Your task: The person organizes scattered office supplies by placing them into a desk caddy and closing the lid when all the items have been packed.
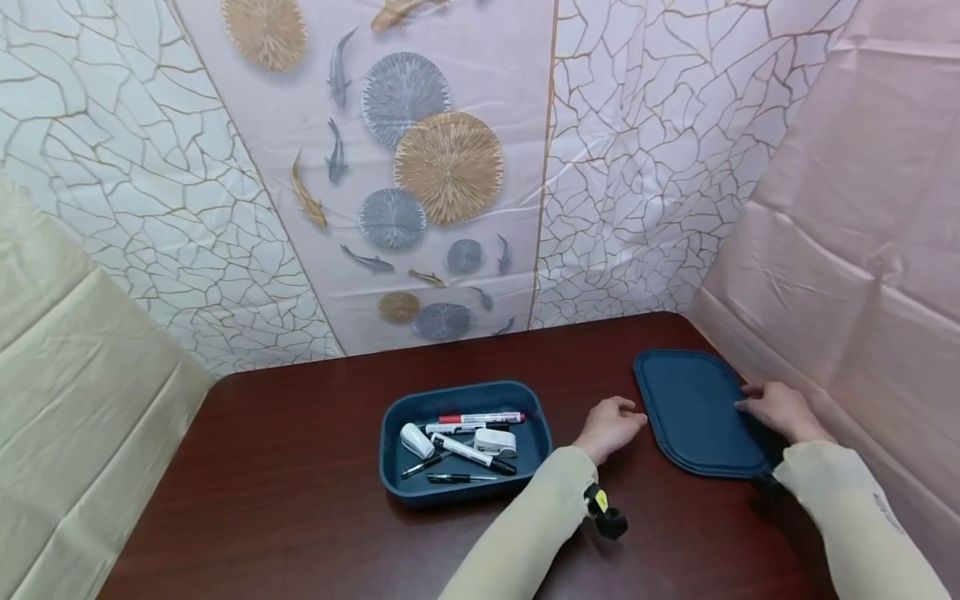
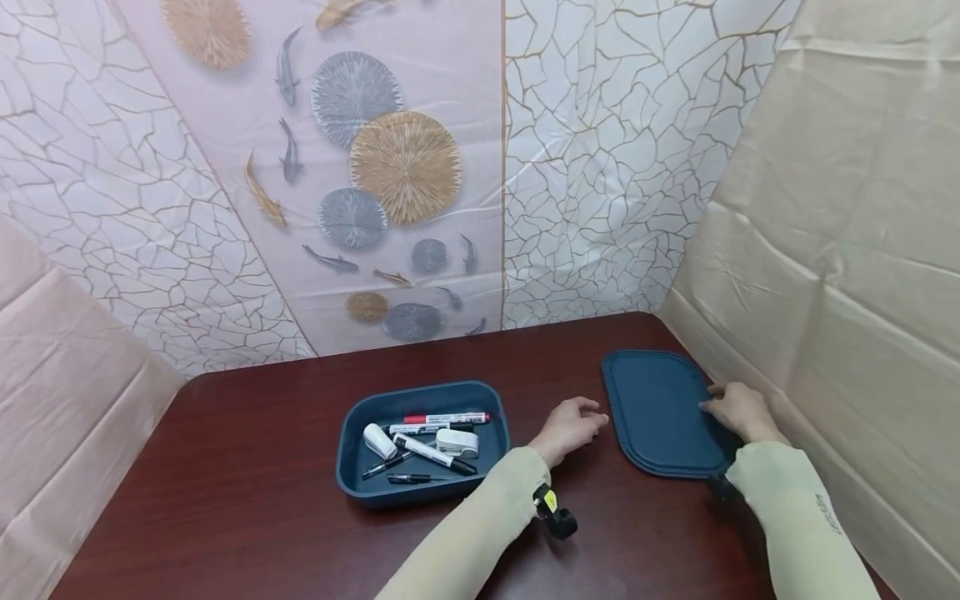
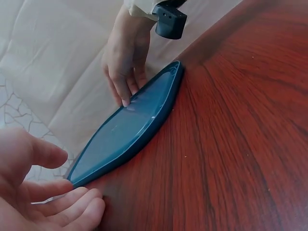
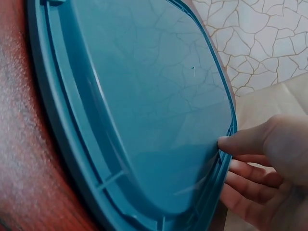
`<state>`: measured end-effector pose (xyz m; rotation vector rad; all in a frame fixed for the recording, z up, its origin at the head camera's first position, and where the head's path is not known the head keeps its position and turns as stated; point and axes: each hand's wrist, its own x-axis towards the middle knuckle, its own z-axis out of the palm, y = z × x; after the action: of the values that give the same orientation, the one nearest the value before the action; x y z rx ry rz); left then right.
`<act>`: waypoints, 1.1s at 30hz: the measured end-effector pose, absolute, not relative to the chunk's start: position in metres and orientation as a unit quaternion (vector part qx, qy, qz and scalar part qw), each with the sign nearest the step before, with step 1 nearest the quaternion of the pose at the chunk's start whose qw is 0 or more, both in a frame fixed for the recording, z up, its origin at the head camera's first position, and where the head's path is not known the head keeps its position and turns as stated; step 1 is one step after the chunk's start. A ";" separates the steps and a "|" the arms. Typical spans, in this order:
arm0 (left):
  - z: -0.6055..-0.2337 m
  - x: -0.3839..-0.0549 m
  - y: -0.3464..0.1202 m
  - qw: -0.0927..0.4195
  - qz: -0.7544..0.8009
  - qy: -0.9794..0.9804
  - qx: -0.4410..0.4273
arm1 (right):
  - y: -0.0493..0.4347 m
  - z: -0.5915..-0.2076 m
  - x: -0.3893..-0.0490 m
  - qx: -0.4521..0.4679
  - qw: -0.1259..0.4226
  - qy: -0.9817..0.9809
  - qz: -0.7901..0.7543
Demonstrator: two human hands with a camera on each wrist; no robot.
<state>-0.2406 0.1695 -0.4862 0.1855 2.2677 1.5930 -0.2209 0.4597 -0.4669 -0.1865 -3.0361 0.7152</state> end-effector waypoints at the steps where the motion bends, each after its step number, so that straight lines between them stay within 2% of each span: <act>1: -0.487 -0.241 0.169 0.181 0.564 0.803 0.067 | 0.460 -0.467 -0.221 -0.060 0.007 -0.971 0.231; 20: -0.473 -0.229 0.155 0.207 0.597 0.773 0.048 | 0.431 -0.462 -0.207 -0.057 -0.040 -0.958 0.279; 33: -0.481 -0.230 0.152 0.204 0.629 0.750 0.028 | 0.418 -0.466 -0.197 -0.072 -0.045 -0.932 0.352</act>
<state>-0.2296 0.1520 -0.4806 0.0793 2.0914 1.7550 -0.1975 0.4185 -0.4664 -0.2324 -3.0156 1.1395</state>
